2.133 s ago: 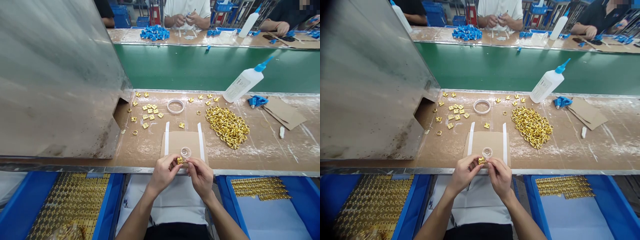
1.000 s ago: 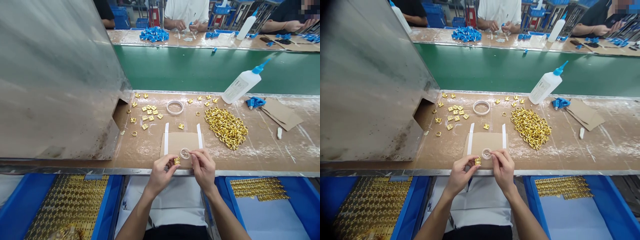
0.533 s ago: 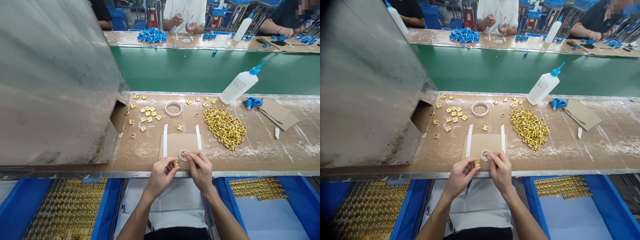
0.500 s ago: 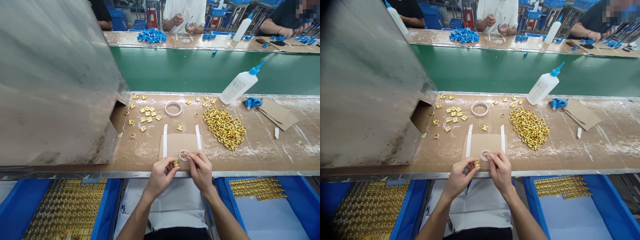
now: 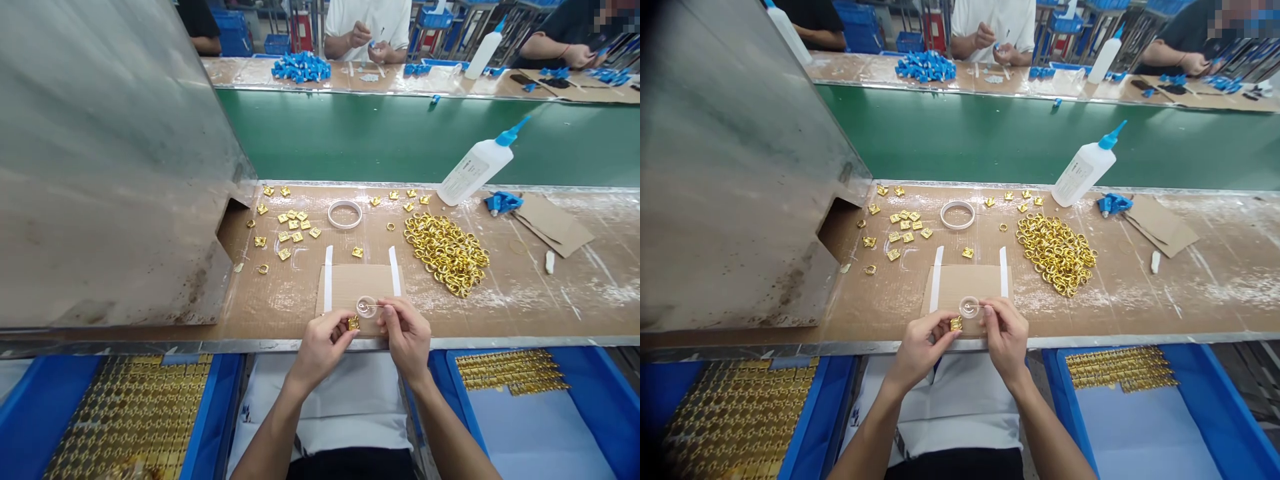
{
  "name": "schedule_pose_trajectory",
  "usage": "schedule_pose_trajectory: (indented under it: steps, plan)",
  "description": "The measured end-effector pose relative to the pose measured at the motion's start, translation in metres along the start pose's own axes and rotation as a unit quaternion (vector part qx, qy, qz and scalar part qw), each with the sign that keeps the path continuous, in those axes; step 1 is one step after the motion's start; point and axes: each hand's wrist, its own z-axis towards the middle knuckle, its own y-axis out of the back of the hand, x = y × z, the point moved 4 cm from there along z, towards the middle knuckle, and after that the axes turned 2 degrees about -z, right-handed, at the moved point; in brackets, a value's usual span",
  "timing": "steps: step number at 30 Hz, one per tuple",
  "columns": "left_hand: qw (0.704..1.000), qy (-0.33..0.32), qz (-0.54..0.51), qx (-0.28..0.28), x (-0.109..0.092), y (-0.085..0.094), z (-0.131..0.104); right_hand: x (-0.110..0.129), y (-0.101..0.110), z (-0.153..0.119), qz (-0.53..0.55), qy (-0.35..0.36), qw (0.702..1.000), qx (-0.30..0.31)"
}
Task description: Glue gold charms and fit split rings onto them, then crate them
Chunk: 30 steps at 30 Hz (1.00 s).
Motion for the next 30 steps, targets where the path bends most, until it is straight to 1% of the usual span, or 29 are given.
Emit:
schedule_pose_trajectory:
  steps: [5,8,10,13,18,23,30]
  plan:
    - [1.000,0.001,-0.006,-0.003,-0.002,-0.002,0.001,-0.002,0.001,-0.001,0.030,-0.029,0.999,-0.017]
    - [1.000,-0.007,-0.006,-0.004,-0.003,-0.001,0.000,-0.003,0.001,-0.007,0.064,-0.037,0.997,-0.023]
    - [1.000,-0.014,-0.004,0.002,-0.003,-0.001,0.000,-0.003,0.000,-0.014,0.076,-0.029,0.997,-0.015]
    - [1.000,-0.026,0.005,0.012,-0.003,-0.002,-0.001,-0.002,-0.002,-0.022,0.071,0.001,0.997,0.014]
    - [0.999,-0.044,0.014,0.007,-0.004,-0.002,-0.001,0.002,-0.005,-0.022,0.039,0.047,0.997,0.051]
    - [0.999,-0.050,0.018,0.006,-0.005,-0.001,-0.001,0.004,-0.005,-0.020,0.023,0.064,0.996,0.057]
    - [0.999,-0.043,0.011,0.014,-0.006,-0.001,0.000,0.002,-0.005,-0.023,0.013,0.075,0.995,0.063]
